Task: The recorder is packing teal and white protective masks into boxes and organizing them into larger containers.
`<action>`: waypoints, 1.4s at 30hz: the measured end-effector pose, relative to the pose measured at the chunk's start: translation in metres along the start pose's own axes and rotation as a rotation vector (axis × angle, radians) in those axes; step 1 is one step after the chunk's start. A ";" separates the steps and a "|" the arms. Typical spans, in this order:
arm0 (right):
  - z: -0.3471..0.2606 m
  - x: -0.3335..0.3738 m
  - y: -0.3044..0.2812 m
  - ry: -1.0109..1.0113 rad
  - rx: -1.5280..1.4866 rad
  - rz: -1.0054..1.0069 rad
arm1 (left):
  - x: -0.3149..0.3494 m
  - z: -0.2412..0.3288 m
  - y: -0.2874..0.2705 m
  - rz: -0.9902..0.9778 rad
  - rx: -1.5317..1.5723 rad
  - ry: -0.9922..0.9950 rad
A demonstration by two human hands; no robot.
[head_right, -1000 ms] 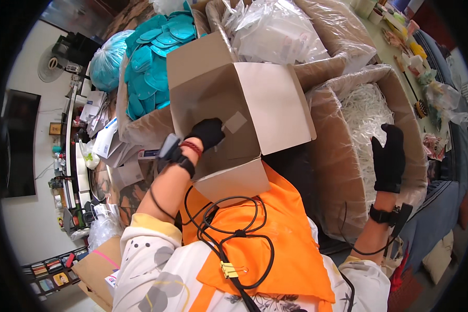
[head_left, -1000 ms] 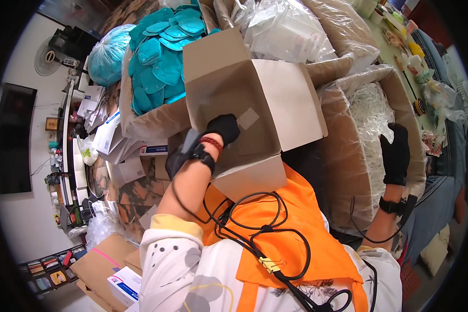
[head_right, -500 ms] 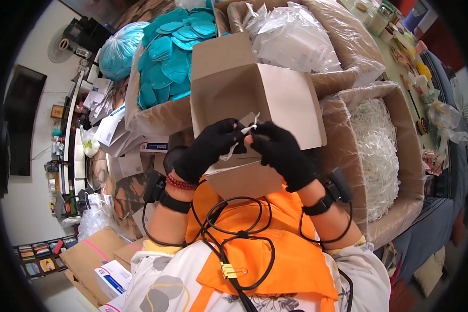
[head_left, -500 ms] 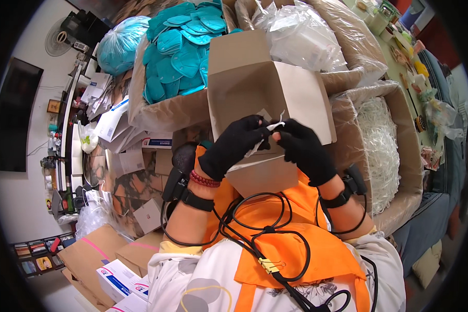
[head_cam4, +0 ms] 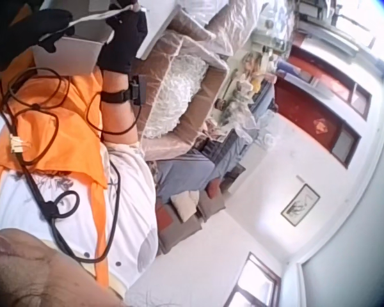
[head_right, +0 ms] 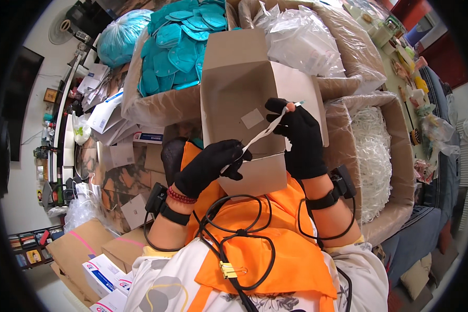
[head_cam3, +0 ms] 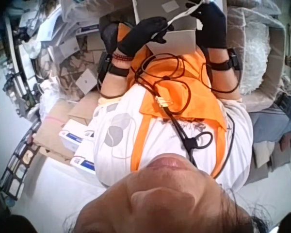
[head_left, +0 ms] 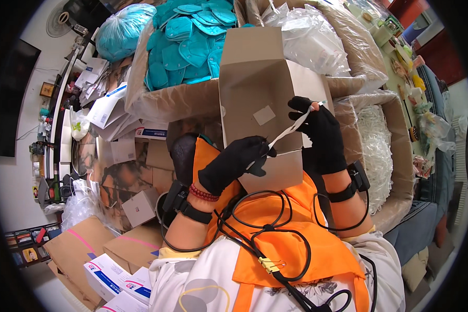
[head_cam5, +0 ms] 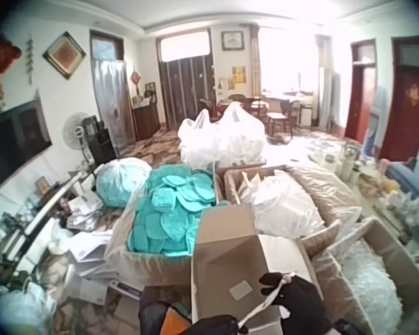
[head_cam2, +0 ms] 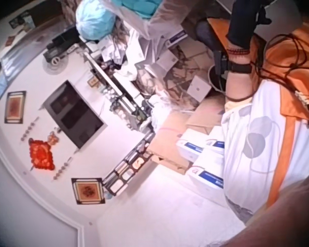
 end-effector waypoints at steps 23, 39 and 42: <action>0.007 0.011 0.000 0.010 0.443 -0.483 | -0.003 0.016 0.011 0.076 -0.582 0.188; 0.046 -0.025 -0.047 0.123 -0.207 0.374 | 0.002 -0.004 0.023 0.156 -0.953 0.630; 0.064 -0.033 -0.108 0.199 -0.467 0.516 | 0.020 0.009 0.025 0.043 -0.752 0.253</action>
Point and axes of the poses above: each hand's wrist, its own x-axis away from the middle knuckle, its own y-axis out of the palm, z = x × y, the point moved 1 cm from there along -x, towards the middle knuckle
